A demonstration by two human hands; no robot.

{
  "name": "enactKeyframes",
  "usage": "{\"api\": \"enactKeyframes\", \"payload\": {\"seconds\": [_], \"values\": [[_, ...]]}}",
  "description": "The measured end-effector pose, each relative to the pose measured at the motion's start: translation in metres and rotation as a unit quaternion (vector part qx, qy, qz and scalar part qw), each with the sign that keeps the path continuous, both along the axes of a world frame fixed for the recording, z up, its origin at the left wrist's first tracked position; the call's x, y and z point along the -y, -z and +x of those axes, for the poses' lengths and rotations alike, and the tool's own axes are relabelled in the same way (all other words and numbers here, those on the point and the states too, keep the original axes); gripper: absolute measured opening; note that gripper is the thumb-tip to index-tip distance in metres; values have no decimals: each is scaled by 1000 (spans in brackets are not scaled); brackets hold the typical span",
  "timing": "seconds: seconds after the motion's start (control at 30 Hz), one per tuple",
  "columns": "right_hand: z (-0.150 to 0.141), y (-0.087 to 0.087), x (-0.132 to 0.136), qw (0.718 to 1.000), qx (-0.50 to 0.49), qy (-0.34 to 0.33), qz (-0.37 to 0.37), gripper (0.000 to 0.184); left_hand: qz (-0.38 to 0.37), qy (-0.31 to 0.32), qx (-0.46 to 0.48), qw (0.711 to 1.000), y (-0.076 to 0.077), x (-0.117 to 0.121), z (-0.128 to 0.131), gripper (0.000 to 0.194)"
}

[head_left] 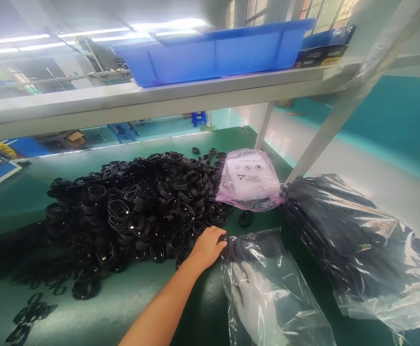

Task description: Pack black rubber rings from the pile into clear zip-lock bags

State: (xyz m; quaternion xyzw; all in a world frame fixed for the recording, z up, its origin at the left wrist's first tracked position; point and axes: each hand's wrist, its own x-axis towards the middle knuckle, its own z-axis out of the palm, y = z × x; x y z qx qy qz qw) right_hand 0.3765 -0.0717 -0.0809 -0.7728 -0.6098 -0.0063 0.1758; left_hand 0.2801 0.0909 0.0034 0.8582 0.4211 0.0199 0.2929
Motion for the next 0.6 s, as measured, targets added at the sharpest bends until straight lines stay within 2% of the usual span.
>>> {"api": "enactKeyframes", "payload": {"seconds": [0.07, 0.13, 0.27, 0.37, 0.47, 0.53, 0.57, 0.6], "values": [[2, 6, 2, 1000, -8, -1, 27, 46, -3, -56, -6, 998, -1, 10, -8, 36], [3, 9, 3, 999, -13, -9, 39, 49, -22, -78, -16, 997, 1, 19, -12, 43], [0, 10, 3, 1000, 13, -15, 17, 42, -46, -35, -21, 998, 7, 24, -2, 48], [-1, 9, 4, 1000, 23, -4, -1, 37, -37, -41, -18, 998, 2, 23, 2, 47], [1, 6, 7, 1000, 7, -10, 3, 38, -48, -132, -8, 990, -5, 40, -16, 36], [2, 0, 9, 1000, -6, -9, 15, 35, -157, -219, 9, 963, -6, 70, -35, 26], [2, -4, 9, 1000, -11, -14, 21, 32, -252, -252, 37, 934, -5, 89, -46, 28], [1, -8, 8, 999, -12, -23, 27, 29, -386, -252, 98, 882, -4, 111, -54, 29]]}}
